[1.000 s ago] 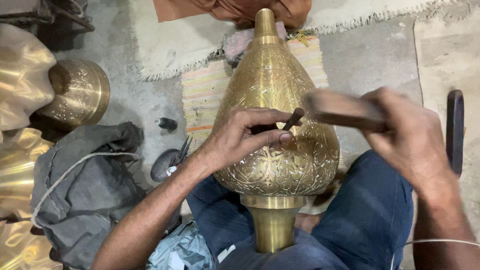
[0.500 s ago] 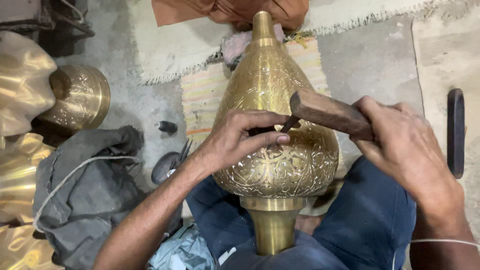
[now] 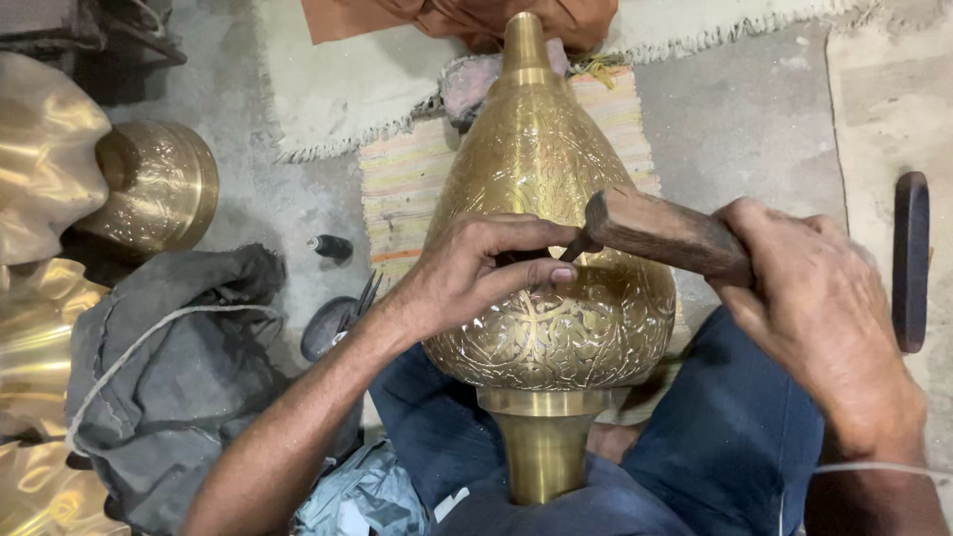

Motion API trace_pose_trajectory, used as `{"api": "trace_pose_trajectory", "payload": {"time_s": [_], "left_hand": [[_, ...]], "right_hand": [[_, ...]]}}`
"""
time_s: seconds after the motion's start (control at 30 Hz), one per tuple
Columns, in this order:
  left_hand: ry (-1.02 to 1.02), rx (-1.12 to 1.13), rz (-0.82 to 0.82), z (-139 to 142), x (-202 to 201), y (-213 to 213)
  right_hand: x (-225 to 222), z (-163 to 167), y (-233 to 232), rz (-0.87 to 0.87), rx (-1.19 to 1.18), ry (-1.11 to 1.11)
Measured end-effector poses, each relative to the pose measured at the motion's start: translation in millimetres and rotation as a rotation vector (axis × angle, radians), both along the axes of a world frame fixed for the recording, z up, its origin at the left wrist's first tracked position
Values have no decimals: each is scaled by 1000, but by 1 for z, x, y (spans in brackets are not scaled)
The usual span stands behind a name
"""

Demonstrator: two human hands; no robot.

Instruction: The person sits on the floor with a large brass vessel on their lap and engraves decorative patterns into its surface. They hold a chisel against the brass with one hand and strike it with a wooden mallet in the other, repositioning the chisel repeatedly to work across the patterned area.

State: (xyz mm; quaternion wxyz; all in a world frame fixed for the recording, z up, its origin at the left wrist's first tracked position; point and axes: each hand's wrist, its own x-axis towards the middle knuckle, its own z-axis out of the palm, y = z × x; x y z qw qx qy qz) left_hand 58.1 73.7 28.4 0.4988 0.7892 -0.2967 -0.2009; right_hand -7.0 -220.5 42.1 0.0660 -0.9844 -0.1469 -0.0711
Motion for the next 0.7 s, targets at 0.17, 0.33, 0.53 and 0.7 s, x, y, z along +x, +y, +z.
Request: {"api": "trace_pose_trajectory", "payload": {"time_s": [0.17, 0.33, 0.53, 0.7], "left_hand": [[38, -50, -16, -5, 0, 2], [-32, -27, -33, -5, 0, 4], [-27, -22, -52, -4, 2, 4], [66, -10, -31, -5, 2, 4]], "right_hand": [[1, -5, 1, -229, 769, 215], [0, -2, 0, -133, 604, 207], [4, 1, 2, -148, 222, 110], [4, 2, -1, -106, 472, 180]]}}
